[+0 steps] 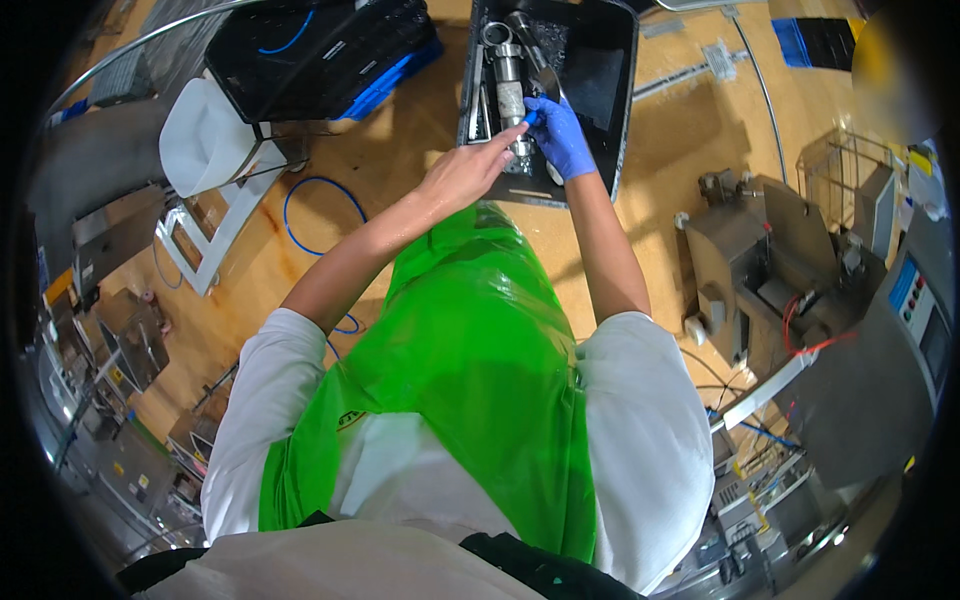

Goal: The person connects a blue hose to a metal fitting, then attaches a cylindrical metal component to a machine. They use a wrench to tighten the connection and later attach a long metal rod to the assembly.

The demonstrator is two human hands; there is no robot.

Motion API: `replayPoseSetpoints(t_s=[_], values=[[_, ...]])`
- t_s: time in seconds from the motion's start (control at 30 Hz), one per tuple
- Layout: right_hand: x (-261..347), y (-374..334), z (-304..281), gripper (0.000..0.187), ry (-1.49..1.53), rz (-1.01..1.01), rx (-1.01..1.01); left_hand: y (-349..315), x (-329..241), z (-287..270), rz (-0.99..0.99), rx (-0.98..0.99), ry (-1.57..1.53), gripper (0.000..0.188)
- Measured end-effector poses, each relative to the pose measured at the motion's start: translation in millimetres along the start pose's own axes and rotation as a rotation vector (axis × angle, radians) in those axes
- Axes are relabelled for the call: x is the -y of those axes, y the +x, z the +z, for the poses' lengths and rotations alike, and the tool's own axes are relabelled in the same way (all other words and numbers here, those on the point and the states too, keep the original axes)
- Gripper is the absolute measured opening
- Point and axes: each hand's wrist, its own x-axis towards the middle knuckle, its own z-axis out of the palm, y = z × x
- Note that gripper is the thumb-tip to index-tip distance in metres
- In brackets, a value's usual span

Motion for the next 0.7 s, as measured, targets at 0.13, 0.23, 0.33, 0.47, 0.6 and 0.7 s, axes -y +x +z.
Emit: replayPoseSetpoints(t_s=[0.13,0.23,0.33,0.47,0.6,0.7], values=[[-7,-66,-40,0.005,0.069,0.097,-0.199,-17,-30,22,0.125,0.26,-0.035,0.048],[-26,-111,-97,0.008,0.367,0.019,-0.189,-24,-53,45,0.277,0.422,-0.026,0.051],[-34,-187,-131,0.008,0.418,0.02,-0.264,-48,-94,41,0.314,0.672,-0.054,0.055],[-63,-293,-163,0.017,0.49,-0.013,-0.327,-83,-79,61,0.397,0.89,-0.237,0.058],[-104,-407,-189,0.03,0.615,-0.15,-0.465,-112,-27,57,0.177,1.106,-0.267,0.047],[-135,-479,-209,0.03,0.588,-0.185,-0.562,-126,25,54,0.1,1.105,-0.316,0.039]])
